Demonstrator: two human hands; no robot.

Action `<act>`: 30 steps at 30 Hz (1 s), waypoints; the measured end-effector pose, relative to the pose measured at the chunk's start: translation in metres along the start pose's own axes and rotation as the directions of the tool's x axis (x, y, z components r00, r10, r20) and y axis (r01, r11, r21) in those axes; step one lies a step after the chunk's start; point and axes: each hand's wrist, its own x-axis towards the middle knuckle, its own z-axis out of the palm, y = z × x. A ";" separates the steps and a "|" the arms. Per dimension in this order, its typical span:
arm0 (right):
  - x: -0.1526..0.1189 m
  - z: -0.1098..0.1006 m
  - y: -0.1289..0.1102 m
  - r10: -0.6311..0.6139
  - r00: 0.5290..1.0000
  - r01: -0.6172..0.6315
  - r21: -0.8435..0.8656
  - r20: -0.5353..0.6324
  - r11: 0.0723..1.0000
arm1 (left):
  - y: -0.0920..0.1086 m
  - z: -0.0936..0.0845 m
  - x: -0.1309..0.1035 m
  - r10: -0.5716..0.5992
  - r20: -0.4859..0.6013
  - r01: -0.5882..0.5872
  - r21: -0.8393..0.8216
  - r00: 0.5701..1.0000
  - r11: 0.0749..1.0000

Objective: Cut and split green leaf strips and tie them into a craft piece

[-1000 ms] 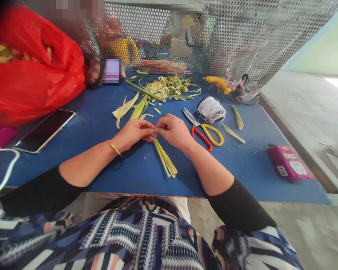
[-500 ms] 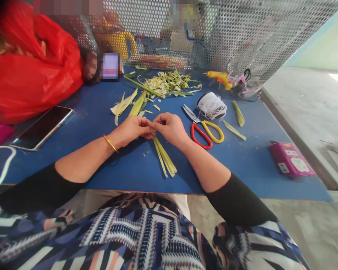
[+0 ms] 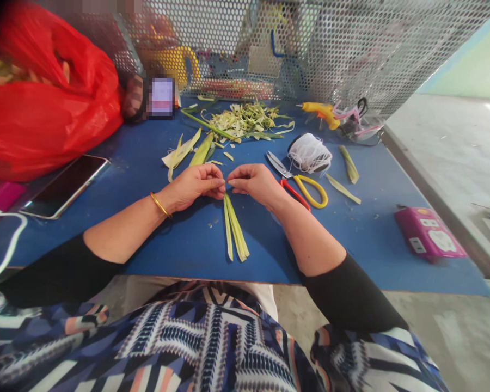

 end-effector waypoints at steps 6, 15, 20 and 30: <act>0.002 0.004 0.007 -0.070 0.997 0.070 0.018 0.011 0.997 | 0.001 -0.003 0.000 -0.007 0.044 0.006 0.019 0.999 1.000; 0.004 0.013 0.008 -0.111 0.994 0.112 -0.055 0.010 0.992 | 0.001 -0.005 0.001 -0.021 0.056 0.019 0.027 0.998 0.999; 0.002 0.013 0.005 -0.082 0.995 0.081 -0.007 -0.056 0.997 | 0.004 -0.004 0.000 -0.059 0.024 0.059 -0.005 0.998 0.998; 0.004 0.012 0.012 -0.127 0.992 0.127 0.022 0.005 0.992 | 0.005 -0.004 0.001 -0.077 0.008 0.077 -0.003 0.997 0.997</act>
